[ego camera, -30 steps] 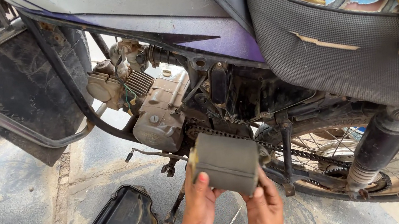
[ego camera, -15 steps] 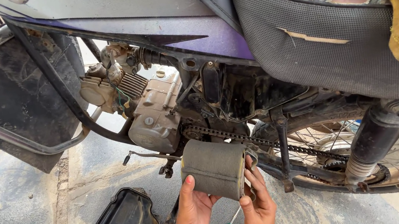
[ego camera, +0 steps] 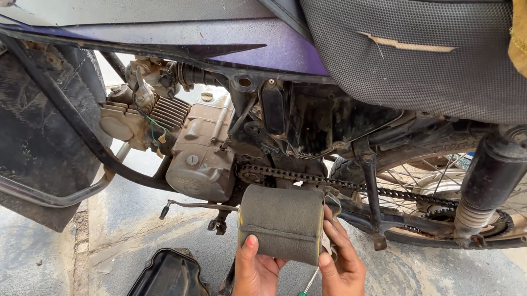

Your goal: The person removes the air filter from the motorcycle's airbox, inspects it, and then reinstalls it. They then place the airbox cover back over the filter and secure it by hand.

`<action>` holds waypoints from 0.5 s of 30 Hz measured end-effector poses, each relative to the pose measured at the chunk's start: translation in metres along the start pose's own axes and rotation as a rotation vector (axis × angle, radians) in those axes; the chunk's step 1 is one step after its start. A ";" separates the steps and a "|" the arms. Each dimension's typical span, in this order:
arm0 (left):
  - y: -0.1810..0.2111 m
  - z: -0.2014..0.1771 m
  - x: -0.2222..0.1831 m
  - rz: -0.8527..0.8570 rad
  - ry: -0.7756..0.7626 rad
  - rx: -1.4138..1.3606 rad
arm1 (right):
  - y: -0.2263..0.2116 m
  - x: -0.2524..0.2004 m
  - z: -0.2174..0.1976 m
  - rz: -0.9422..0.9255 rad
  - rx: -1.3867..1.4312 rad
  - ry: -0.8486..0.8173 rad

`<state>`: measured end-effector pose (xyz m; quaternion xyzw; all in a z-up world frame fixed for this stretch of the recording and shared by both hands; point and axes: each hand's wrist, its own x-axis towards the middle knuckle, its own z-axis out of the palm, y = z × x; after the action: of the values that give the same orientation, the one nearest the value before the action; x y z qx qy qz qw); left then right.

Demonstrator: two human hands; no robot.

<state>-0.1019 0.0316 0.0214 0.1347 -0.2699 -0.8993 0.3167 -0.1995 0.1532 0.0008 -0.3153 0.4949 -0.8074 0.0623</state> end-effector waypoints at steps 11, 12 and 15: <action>-0.001 -0.007 0.002 -0.051 0.056 -0.075 | -0.017 0.000 0.008 -0.032 -0.115 -0.030; 0.000 -0.007 0.002 -0.081 0.084 -0.105 | -0.016 -0.001 0.007 -0.090 -0.193 -0.063; 0.004 -0.002 -0.001 -0.085 0.084 -0.084 | -0.021 0.000 0.011 -0.105 -0.201 -0.064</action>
<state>-0.0977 0.0289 0.0219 0.1702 -0.2123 -0.9160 0.2948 -0.1891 0.1558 0.0222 -0.3709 0.5538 -0.7454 0.0037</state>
